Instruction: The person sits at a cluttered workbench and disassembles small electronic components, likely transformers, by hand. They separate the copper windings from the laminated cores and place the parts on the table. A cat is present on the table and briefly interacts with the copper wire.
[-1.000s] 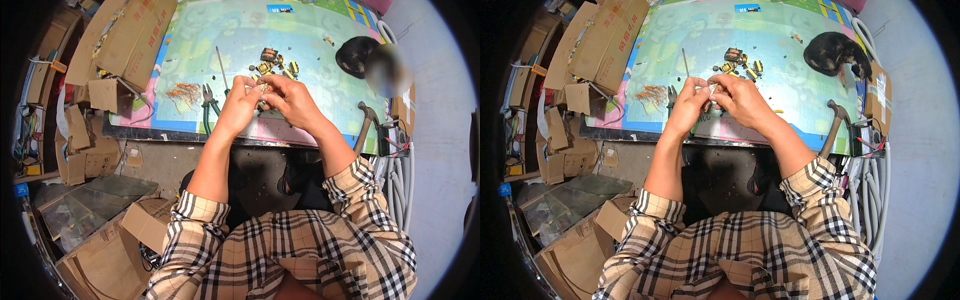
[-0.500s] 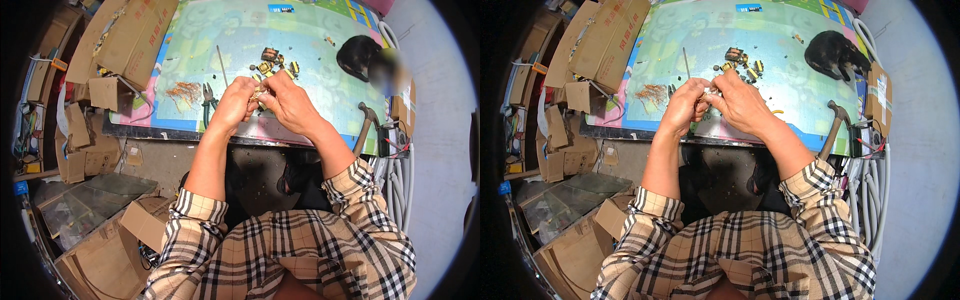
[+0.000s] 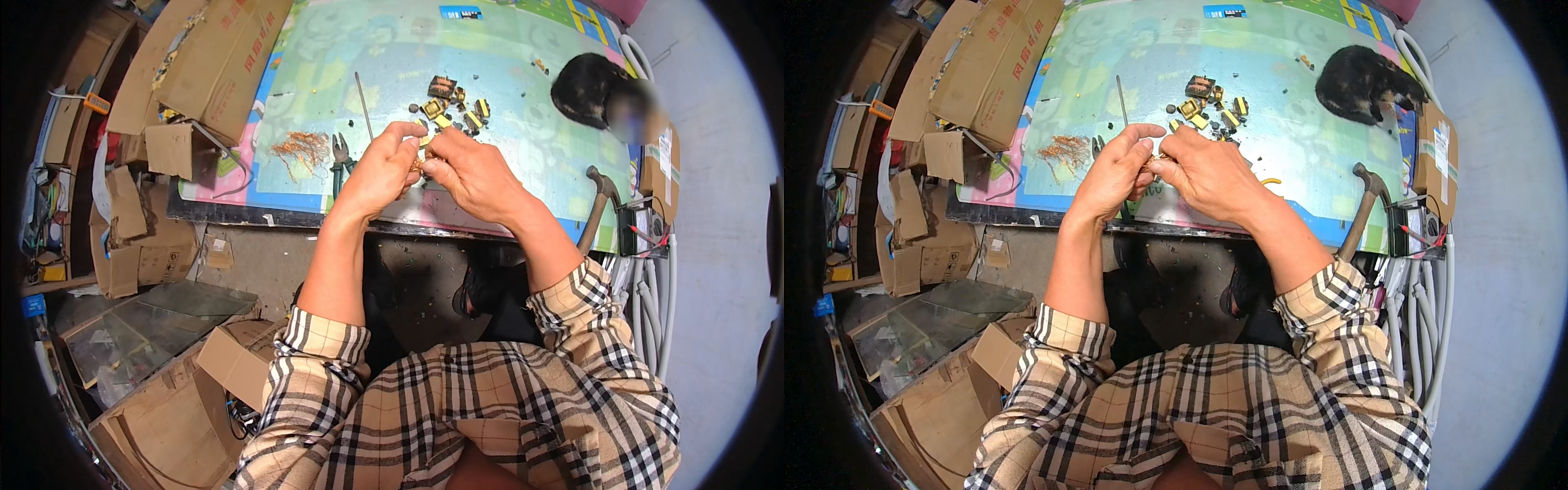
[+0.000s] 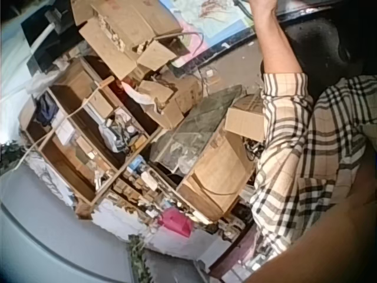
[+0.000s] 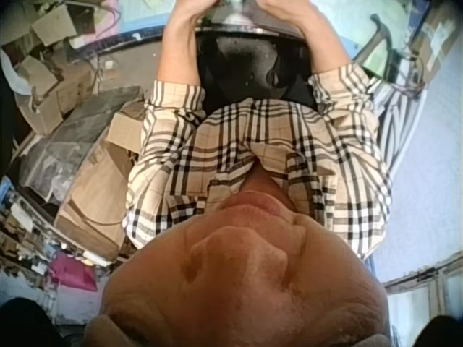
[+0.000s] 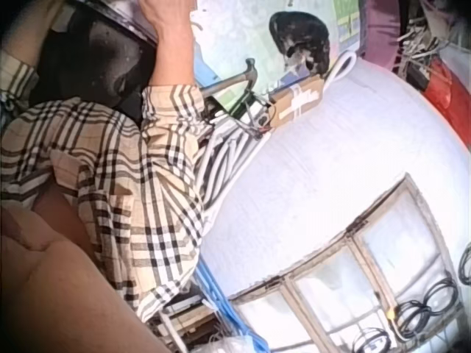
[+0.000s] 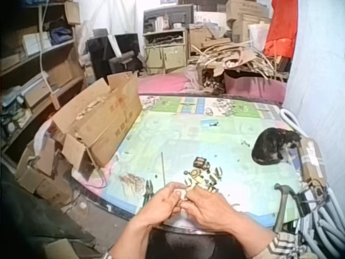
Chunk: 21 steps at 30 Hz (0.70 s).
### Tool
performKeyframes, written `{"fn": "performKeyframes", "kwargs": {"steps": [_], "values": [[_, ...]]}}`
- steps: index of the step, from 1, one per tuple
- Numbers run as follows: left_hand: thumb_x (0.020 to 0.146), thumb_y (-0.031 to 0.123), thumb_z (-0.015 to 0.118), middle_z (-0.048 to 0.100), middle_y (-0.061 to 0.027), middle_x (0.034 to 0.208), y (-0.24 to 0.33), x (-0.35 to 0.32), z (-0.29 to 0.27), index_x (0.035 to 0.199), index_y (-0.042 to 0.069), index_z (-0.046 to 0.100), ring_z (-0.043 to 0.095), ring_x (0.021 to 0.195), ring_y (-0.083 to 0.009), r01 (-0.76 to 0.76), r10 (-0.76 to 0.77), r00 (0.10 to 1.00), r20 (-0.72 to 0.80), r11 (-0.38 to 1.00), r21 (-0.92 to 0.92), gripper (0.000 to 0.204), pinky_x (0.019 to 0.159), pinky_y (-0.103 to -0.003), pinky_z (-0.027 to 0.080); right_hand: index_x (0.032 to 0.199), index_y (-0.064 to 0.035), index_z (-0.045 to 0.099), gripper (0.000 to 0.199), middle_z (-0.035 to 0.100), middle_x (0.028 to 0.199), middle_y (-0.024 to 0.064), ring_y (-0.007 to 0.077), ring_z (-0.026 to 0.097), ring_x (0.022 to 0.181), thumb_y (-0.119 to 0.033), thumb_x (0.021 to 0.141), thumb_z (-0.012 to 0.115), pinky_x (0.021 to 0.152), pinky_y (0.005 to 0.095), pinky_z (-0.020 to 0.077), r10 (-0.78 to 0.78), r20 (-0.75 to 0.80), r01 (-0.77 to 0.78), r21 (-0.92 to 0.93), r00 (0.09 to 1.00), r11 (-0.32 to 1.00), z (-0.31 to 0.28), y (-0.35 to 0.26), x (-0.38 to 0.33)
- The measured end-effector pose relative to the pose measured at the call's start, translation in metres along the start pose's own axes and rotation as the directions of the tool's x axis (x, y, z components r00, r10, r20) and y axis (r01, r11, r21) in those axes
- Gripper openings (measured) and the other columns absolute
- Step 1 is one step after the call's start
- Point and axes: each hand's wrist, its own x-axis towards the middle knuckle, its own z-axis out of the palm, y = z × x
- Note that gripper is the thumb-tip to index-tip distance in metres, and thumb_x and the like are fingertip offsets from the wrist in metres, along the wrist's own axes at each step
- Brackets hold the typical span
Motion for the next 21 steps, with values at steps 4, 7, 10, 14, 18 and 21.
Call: {"fn": "performKeyframes", "kwargs": {"steps": [4,7,10,14,18,21], "values": [[0.098,0.017,0.044,0.050,-0.0010,0.061,-0.013,0.011,0.005,0.115,0.002,0.048,0.048,0.050,-0.0137,-0.357,0.443,0.884,-0.147,0.844,0.400,0.023,0.046,-0.030,0.037,0.089,-0.0032,0.057,0.033,0.058,0.074,0.0146,0.0329,0.060,0.068,-0.035,0.094,0.049,0.063,0.0433,0.0462,0.112,0.013,-0.113,0.129,0.994,0.985,0.014,0.011,0.002],[0.095,0.014,0.048,0.059,-0.0172,0.066,-0.007,0.005,0.016,0.112,0.004,0.046,0.062,0.060,-0.0340,-0.267,0.581,0.793,-0.182,0.600,0.754,0.019,0.053,-0.043,0.046,0.079,-0.0023,0.055,0.035,0.053,0.062,0.0102,0.0216,0.052,0.052,-0.032,0.096,0.047,0.052,0.0353,0.0416,0.312,0.112,-0.322,0.536,0.944,0.781,0.024,0.015,0.006],[0.095,0.013,0.048,0.058,-0.0180,0.064,-0.021,0.006,0.017,0.109,0.003,0.044,0.060,0.061,-0.0407,-0.385,0.750,0.661,-0.020,0.361,0.849,0.018,0.055,-0.048,0.046,0.075,-0.0044,0.054,0.035,0.052,0.062,0.0061,0.0107,0.040,0.047,-0.031,0.097,0.046,0.044,0.0268,0.0317,0.475,0.468,-0.612,0.762,0.745,0.210,0.010,0.009,0.007],[0.097,0.015,0.047,0.056,-0.0188,0.066,-0.029,0.003,0.018,0.099,0.003,0.049,0.058,0.058,-0.0348,-0.370,0.655,0.745,-0.123,0.560,0.741,0.013,0.055,-0.039,0.044,0.076,-0.0036,0.055,0.038,0.054,0.064,0.0052,0.0092,0.041,0.046,-0.035,0.097,0.047,0.044,0.0238,0.0315,0.427,0.457,-0.610,0.707,0.780,0.358,0.011,0.014,0.010],[0.098,0.018,0.047,0.048,-0.0039,0.059,-0.038,0.018,0.005,0.094,0.004,0.050,0.042,0.047,-0.0134,-0.205,0.269,0.929,-0.254,0.946,0.252,0.015,0.045,-0.027,0.033,0.087,0.0033,0.061,0.046,0.060,0.069,0.0051,0.0118,0.058,0.056,-0.037,0.099,0.042,0.055,0.0261,0.0452,0.383,0.252,-0.458,0.530,0.889,0.714,0.001,0.021,0.005],[0.098,0.020,0.047,0.041,0.0034,0.058,-0.018,0.010,-0.002,0.091,0.008,0.048,0.029,0.043,-0.0045,0.034,-0.061,0.992,-0.106,0.971,-0.236,0.013,0.039,-0.021,0.021,0.092,0.0006,0.066,0.027,0.061,0.081,0.0053,0.0125,0.058,0.064,-0.022,0.095,0.052,0.062,0.0276,0.0471,0.310,0.110,-0.306,0.639,0.944,0.706,-0.007,0.017,0.000]]}}
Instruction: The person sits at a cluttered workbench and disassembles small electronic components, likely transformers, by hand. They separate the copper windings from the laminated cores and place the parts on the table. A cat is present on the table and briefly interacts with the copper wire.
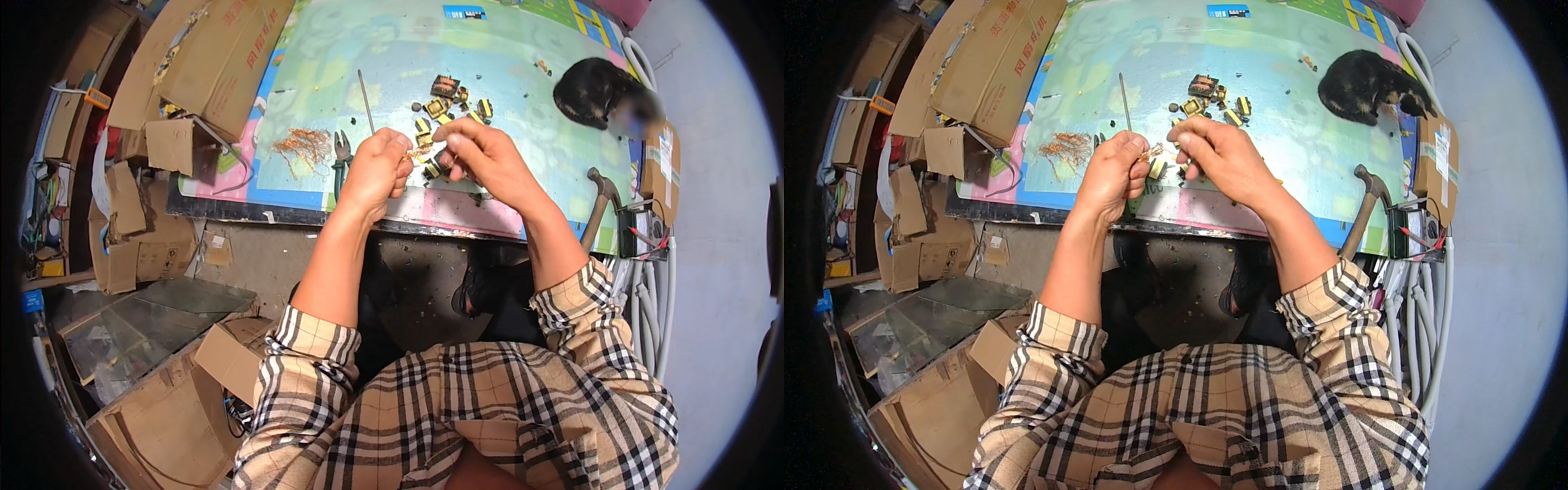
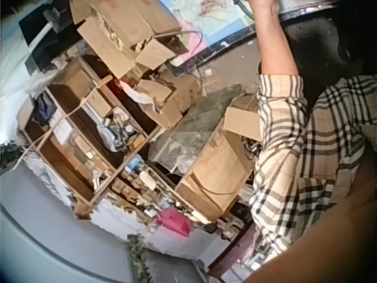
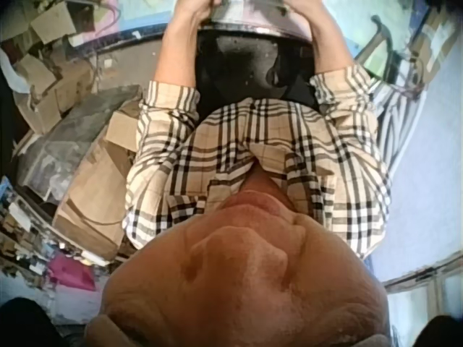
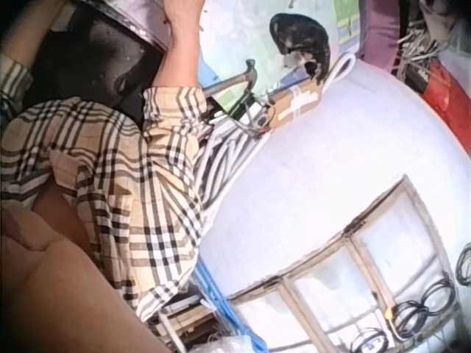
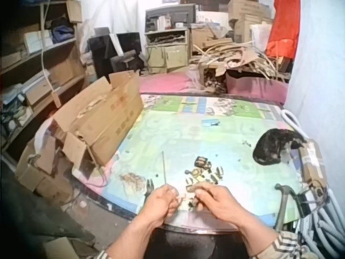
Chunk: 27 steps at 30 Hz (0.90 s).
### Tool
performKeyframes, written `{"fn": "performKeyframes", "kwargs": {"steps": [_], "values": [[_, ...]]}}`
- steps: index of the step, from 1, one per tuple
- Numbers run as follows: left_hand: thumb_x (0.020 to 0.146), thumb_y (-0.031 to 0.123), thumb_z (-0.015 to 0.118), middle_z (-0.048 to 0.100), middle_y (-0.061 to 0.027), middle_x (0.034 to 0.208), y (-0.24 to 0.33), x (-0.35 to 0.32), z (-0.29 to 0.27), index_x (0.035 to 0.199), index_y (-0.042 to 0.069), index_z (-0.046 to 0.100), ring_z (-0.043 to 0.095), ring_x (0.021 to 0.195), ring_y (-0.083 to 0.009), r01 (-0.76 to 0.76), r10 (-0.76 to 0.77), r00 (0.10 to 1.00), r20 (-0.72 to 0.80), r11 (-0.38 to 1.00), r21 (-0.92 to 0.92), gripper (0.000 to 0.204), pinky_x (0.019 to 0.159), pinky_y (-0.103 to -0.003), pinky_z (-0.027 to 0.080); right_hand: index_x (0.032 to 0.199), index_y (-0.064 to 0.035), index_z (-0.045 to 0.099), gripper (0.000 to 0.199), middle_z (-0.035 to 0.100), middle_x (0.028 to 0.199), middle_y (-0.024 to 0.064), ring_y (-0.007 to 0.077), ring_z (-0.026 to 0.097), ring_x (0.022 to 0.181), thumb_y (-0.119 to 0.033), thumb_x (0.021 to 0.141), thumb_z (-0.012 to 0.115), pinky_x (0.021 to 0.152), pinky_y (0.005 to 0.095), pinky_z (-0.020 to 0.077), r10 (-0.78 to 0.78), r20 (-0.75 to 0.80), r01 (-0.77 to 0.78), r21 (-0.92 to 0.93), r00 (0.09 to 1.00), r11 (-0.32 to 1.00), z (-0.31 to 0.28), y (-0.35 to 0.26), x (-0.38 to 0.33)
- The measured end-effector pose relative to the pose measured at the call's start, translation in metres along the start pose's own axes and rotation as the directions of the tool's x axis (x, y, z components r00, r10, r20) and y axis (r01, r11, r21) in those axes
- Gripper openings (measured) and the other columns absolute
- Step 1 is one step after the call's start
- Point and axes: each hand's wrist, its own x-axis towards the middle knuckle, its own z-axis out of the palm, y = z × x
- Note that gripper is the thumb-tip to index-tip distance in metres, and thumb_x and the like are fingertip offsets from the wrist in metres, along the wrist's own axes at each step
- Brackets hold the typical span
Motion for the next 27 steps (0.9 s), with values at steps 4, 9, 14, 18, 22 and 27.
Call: {"fn": "performKeyframes", "kwargs": {"steps": [4,9,14,18,22,27], "values": [[0.098,0.020,0.048,0.041,0.0032,0.059,0.004,-0.002,-0.011,0.091,0.009,0.047,0.028,0.043,-0.0024,0.119,-0.099,0.988,0.119,0.979,-0.168,0.013,0.037,-0.019,0.019,0.098,-0.0035,0.069,0.015,0.060,0.094,0.0038,0.0124,0.057,0.081,-0.008,0.084,0.065,0.073,0.0264,0.0467,-0.222,0.041,0.224,-0.069,0.974,0.972,0.002,-0.001,0.002],[0.097,0.019,0.047,0.043,0.0017,0.060,0.001,-0.004,-0.009,0.092,0.007,0.049,0.029,0.044,-0.0040,0.085,-0.076,0.994,0.080,0.990,-0.110,0.013,0.038,-0.020,0.021,0.093,-0.0046,0.072,0.014,0.060,0.092,0.0034,0.0129,0.056,0.088,-0.007,0.079,0.072,0.076,0.0253,0.0454,-0.317,0.078,0.324,-0.100,0.945,0.941,0.010,0.002,0.009],[0.100,0.035,0.043,0.041,0.0032,0.059,0.001,-0.004,-0.003,0.090,0.009,0.049,0.028,0.044,-0.0029,0.021,-0.018,0.998,0.063,0.998,-0.053,0.028,0.038,-0.019,0.020,0.090,-0.0031,0.073,0.012,0.062,0.085,0.0048,0.0143,0.058,0.080,-0.006,0.079,0.071,0.070,0.0267,0.0475,-0.402,-0.031,0.392,-0.166,0.915,0.905,0.017,0.003,0.016],[0.099,0.051,0.035,0.041,0.0027,0.058,0.004,-0.004,-0.001,0.090,0.009,0.050,0.026,0.043,-0.0032,0.052,-0.033,0.994,0.101,0.979,-0.195,0.046,0.038,-0.019,0.019,0.092,-0.0021,0.072,0.013,0.063,0.083,0.0056,0.0142,0.060,0.076,-0.004,0.079,0.070,0.066,0.0267,0.0490,-0.446,-0.146,0.417,-0.192,0.883,0.889,0.027,0.001,0.016],[0.098,0.056,0.033,0.041,0.0025,0.058,0.007,-0.003,-0.001,0.091,0.009,0.052,0.026,0.043,-0.0033,0.050,-0.026,0.991,0.128,0.980,-0.190,0.051,0.037,-0.019,0.018,0.092,-0.0021,0.072,0.013,0.063,0.080,0.0061,0.0139,0.061,0.077,-0.003,0.079,0.069,0.065,0.0270,0.0495,-0.328,-0.238,0.331,-0.027,0.914,0.943,0.032,-0.004,0.010],[0.097,0.056,0.036,0.041,0.0032,0.058,0.007,-0.003,-0.002,0.090,0.010,0.051,0.026,0.043,-0.0031,0.019,-0.007,0.991,0.130,0.996,-0.091,0.049,0.038,-0.019,0.018,0.098,-0.0045,0.071,0.019,0.063,0.083,0.0085,0.0182,0.061,0.077,-0.005,0.079,0.070,0.067,0.0295,0.0497,-0.440,-0.113,0.400,-0.266,0.891,0.877,0.024,0.005,0.013]]}}
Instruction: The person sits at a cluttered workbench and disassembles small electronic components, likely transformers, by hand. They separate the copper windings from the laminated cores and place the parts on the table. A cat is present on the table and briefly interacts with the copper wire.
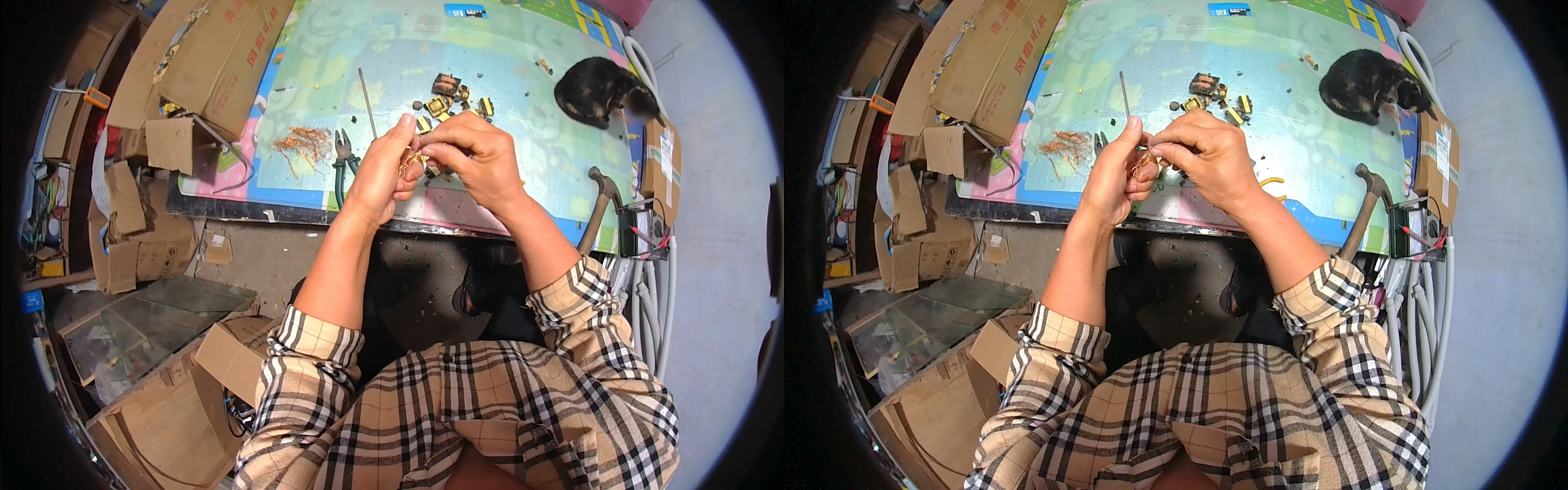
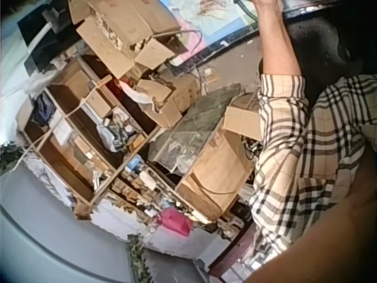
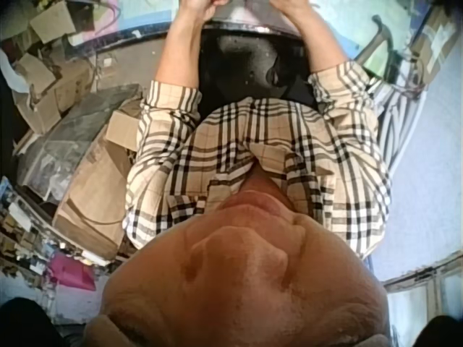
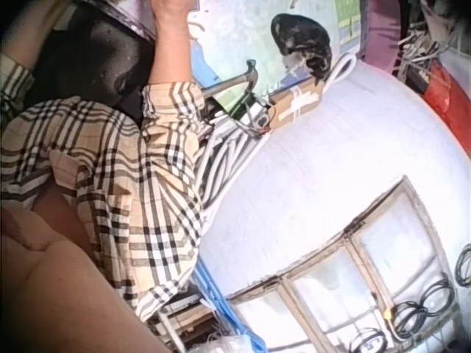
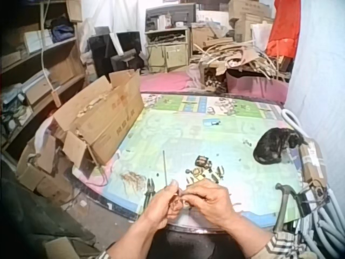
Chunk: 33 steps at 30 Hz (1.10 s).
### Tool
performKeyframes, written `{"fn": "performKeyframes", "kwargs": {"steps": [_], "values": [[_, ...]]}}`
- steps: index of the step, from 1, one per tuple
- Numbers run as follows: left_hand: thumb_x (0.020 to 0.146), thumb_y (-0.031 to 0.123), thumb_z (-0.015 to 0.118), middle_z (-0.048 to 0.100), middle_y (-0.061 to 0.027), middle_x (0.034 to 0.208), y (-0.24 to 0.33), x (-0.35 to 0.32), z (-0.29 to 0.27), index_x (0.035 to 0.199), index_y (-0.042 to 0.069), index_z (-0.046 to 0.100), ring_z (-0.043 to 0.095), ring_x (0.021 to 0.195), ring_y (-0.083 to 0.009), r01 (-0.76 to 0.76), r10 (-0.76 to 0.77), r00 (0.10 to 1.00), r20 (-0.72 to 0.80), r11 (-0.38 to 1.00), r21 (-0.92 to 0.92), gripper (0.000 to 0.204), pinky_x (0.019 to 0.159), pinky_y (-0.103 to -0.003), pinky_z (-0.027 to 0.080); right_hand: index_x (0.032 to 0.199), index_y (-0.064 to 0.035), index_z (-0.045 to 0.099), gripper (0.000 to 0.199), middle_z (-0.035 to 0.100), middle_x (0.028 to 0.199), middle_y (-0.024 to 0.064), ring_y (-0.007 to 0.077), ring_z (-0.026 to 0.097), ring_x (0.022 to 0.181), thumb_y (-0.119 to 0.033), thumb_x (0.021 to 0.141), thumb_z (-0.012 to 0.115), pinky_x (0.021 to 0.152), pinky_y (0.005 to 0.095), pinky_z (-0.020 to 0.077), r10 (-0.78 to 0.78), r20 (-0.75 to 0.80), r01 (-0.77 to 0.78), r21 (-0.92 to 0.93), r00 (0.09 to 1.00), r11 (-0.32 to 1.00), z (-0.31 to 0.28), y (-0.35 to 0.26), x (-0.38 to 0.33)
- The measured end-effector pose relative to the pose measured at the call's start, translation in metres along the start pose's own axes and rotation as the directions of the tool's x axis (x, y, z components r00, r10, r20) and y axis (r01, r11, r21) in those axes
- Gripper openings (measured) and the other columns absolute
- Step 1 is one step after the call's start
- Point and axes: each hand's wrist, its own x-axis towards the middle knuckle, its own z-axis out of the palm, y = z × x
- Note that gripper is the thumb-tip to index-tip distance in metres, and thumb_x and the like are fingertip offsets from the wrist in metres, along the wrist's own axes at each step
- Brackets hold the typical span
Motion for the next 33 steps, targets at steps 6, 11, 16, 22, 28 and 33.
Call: {"fn": "performKeyframes", "kwargs": {"steps": [6,11,16,22,28,33], "values": [[0.097,0.055,0.040,0.041,0.0041,0.060,-0.013,0.002,0.006,0.091,0.009,0.050,0.030,0.047,-0.0028,-0.209,0.251,0.962,-0.106,0.928,0.308,0.048,0.040,-0.020,0.022,0.103,-0.0070,0.069,0.023,0.057,0.088,0.0106,0.0249,0.060,0.078,-0.008,0.080,0.070,0.068,0.0329,0.0495,-0.120,0.013,0.119,-0.283,0.993,0.952,0.010,0.002,-0.007],[0.095,0.047,0.052,0.045,0.0026,0.062,-0.026,0.010,0.011,0.094,0.004,0.049,0.035,0.049,-0.0032,-0.288,0.398,0.911,-0.105,0.799,0.528,0.043,0.042,-0.020,0.027,0.102,-0.0060,0.069,0.023,0.057,0.087,0.0113,0.0285,0.059,0.081,-0.006,0.078,0.069,0.071,0.0371,0.0490,-0.105,0.035,0.111,-0.326,0.994,0.939,0.004,0.000,-0.012],[0.093,0.032,0.059,0.062,-0.0140,0.084,-0.015,0.002,0.019,0.099,-0.007,0.047,0.059,0.077,-0.0134,-0.220,0.268,0.963,-0.032,0.848,0.482,0.042,0.067,-0.028,0.048,0.098,-0.0034,0.069,0.023,0.059,0.083,0.0129,0.0297,0.060,0.080,-0.011,0.076,0.071,0.071,0.0368,0.0486,0.067,0.010,-0.062,-0.264,0.998,0.963,-0.006,-0.003,-0.011],[0.099,0.030,0.050,0.046,0.0024,0.064,-0.026,0.008,0.017,0.098,0.003,0.048,0.037,0.051,-0.0041,-0.270,0.321,0.947,-0.021,0.830,0.489,0.028,0.044,-0.022,0.030,0.107,-0.0042,0.067,0.030,0.058,0.081,0.0080,0.0183,0.056,0.071,-0.008,0.078,0.072,0.067,0.0303,0.0471,0.132,0.040,-0.115,-0.287,0.990,0.951,-0.010,-0.009,-0.011],[0.099,0.022,0.047,0.048,0.0009,0.063,-0.015,0.010,0.012,0.097,0.003,0.048,0.041,0.054,-0.0062,-0.229,0.300,0.948,-0.108,0.877,0.423,0.019,0.047,-0.024,0.033,0.113,0.0049,0.059,0.030,0.064,0.091,0.0154,0.0231,0.065,0.083,-0.010,0.087,0.061,0.074,0.0322,0.0521,0.220,0.168,-0.235,0.075,0.961,0.969,-0.018,-0.016,-0.012],[0.099,0.020,0.047,0.047,0.0021,0.062,-0.012,0.006,0.014,0.097,0.004,0.047,0.039,0.050,-0.0040,-0.250,0.310,0.941,-0.133,0.905,0.344,0.016,0.045,-0.022,0.030,0.113,0.0075,0.059,0.025,0.066,0.101,0.0140,0.0174,0.068,0.083,-0.009,0.095,0.052,0.077,0.0292,0.0544,0.314,0.290,-0.413,0.397,0.904,0.820,-0.024,-0.010,-0.008]]}}
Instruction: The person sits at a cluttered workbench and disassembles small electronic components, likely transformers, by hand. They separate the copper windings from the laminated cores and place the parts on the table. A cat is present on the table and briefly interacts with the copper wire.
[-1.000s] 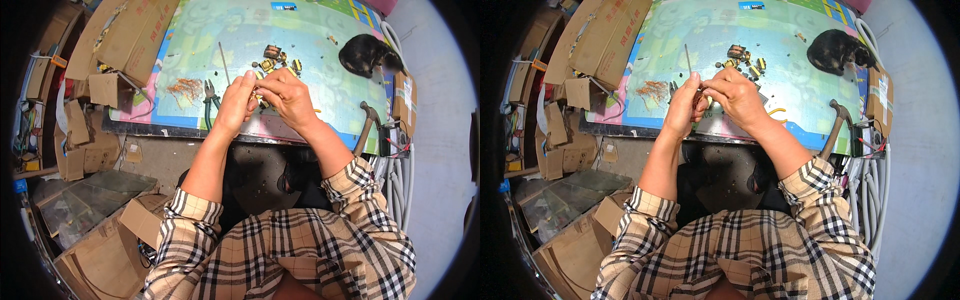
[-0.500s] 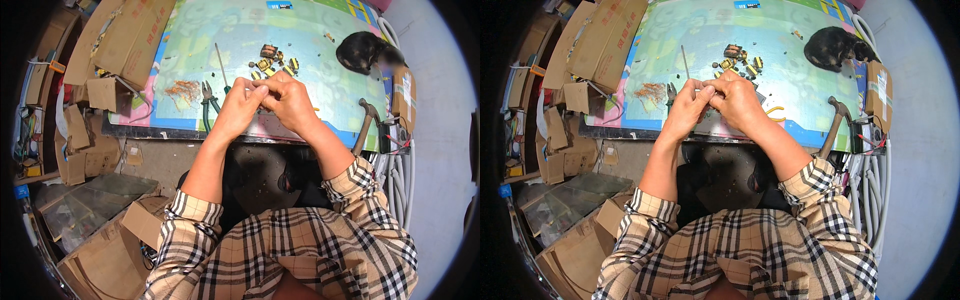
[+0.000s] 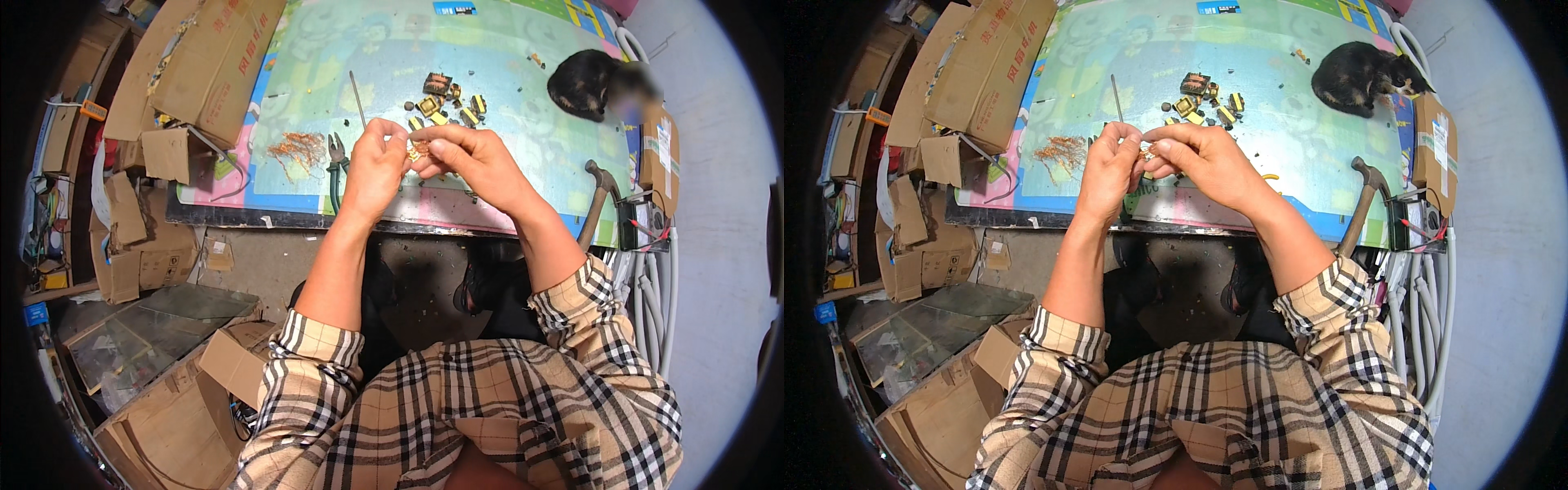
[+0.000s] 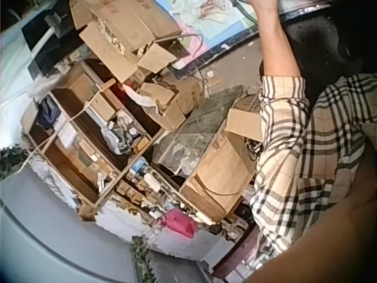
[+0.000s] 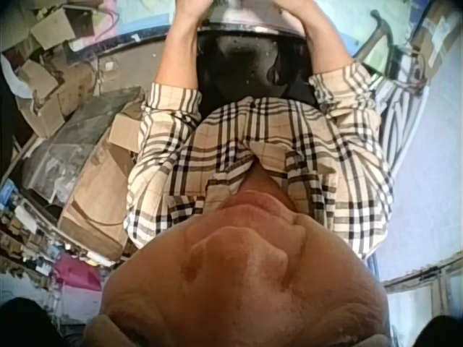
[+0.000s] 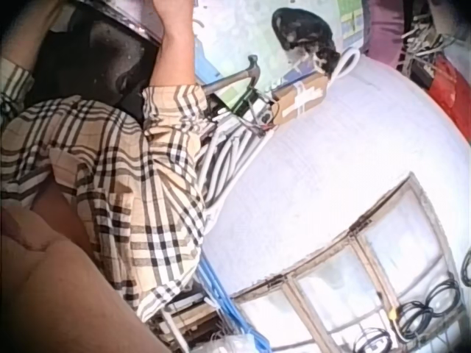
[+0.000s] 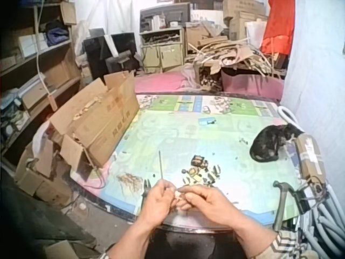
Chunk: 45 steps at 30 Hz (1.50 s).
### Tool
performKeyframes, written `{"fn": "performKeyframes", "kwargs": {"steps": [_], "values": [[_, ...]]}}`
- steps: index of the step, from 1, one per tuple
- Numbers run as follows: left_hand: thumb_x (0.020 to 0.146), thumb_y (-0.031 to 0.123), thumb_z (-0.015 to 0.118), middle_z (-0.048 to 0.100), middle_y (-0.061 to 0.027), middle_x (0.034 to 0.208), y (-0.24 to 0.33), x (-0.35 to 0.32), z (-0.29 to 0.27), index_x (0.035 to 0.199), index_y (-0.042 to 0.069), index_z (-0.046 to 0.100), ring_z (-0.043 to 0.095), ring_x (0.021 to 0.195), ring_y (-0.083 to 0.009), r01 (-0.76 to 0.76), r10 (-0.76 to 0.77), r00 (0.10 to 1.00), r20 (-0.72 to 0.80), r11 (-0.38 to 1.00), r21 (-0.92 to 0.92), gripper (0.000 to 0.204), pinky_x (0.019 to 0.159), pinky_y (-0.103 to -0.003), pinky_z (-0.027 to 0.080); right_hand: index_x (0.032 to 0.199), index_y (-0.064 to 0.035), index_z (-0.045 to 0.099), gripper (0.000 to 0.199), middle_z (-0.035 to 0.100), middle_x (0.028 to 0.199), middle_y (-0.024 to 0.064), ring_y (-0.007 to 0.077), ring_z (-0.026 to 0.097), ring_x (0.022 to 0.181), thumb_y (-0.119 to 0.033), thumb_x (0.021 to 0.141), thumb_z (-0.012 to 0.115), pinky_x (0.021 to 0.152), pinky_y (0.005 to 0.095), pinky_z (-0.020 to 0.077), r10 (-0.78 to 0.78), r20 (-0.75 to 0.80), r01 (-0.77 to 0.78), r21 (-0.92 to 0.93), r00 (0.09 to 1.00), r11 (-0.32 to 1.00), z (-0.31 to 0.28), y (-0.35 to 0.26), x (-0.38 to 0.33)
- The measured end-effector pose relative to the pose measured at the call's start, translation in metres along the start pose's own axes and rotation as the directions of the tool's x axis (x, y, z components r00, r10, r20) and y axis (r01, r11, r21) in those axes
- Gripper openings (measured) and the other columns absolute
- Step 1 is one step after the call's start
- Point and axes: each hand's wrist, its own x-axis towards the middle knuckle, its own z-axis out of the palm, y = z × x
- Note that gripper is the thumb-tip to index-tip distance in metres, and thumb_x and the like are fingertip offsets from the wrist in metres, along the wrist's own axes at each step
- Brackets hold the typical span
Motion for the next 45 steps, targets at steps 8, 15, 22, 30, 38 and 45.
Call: {"fn": "performKeyframes", "kwargs": {"steps": [8,15,22,30,38,45], "values": [[0.097,0.011,0.044,0.052,-0.0031,0.070,0.000,-0.002,0.012,0.101,0.000,0.044,0.046,0.057,-0.0061,-0.083,0.081,0.997,-0.015,0.979,-0.184,0.011,0.048,-0.022,0.036,0.100,0.0049,0.066,0.015,0.060,0.087,0.0076,0.0128,0.067,0.075,-0.005,0.089,0.062,0.064,0.0233,0.0538,-0.142,-0.259,0.136,-0.042,0.955,0.990,0.019,0.011,0.001],[0.097,0.015,0.041,0.048,-0.0006,0.065,0.012,-0.007,0.015,0.099,0.006,0.044,0.034,0.048,-0.0038,0.165,-0.143,0.984,0.107,0.959,-0.230,0.010,0.042,-0.021,0.024,0.092,-0.0007,0.066,0.009,0.057,0.079,0.0078,0.0144,0.061,0.062,-0.004,0.084,0.067,0.054,0.0281,0.0482,-0.398,-0.337,0.236,-0.430,0.853,0.871,0.024,0.017,0.005],[0.096,0.012,0.044,0.043,0.0004,0.062,0.001,-0.007,0.001,0.100,0.006,0.045,0.031,0.045,-0.0033,0.196,-0.171,0.980,0.097,0.887,-0.418,0.008,0.039,-0.019,0.022,0.087,-0.0038,0.066,0.010,0.057,0.075,0.0090,0.0257,0.059,0.066,-0.007,0.078,0.070,0.058,0.0337,0.0480,-0.610,-0.244,0.302,-0.696,0.754,0.651,0.033,0.026,0.018],[0.092,0.008,0.046,0.045,0.0006,0.062,-0.004,0.000,-0.055,0.094,0.002,0.051,0.034,0.045,-0.0045,0.502,-0.329,0.841,0.431,0.771,-0.392,0.008,0.038,-0.020,0.026,0.105,-0.0113,0.059,0.024,0.050,0.079,0.0057,0.0253,0.058,0.068,-0.015,0.082,0.066,0.055,0.0358,0.0469,-0.519,0.230,0.430,-0.849,0.823,0.307,0.032,0.022,0.015],[0.097,0.018,0.046,0.058,-0.0122,0.066,-0.017,-0.006,-0.033,0.098,0.002,0.051,0.056,0.057,-0.0272,-0.185,0.169,0.983,0.075,0.924,0.335,0.018,0.053,-0.035,0.043,0.091,-0.0070,0.062,0.016,0.055,0.071,0.0074,0.0260,0.057,0.060,-0.023,0.088,0.061,0.056,0.0374,0.0464,-0.480,0.056,0.335,-0.786,0.876,0.520,0.036,0.034,0.017],[0.099,0.026,0.045,0.056,-0.0086,0.067,-0.022,-0.009,-0.033,0.091,0.004,0.053,0.051,0.055,-0.0204,-0.225,0.195,0.974,0.118,0.900,0.373,0.025,0.052,-0.031,0.041,0.078,-0.0004,0.061,0.031,0.060,0.062,0.0117,0.0223,0.058,0.058,-0.026,0.094,0.051,0.058,0.0344,0.0455,0.118,-0.053,-0.129,-0.378,0.992,0.917,0.030,0.024,0.016]]}}
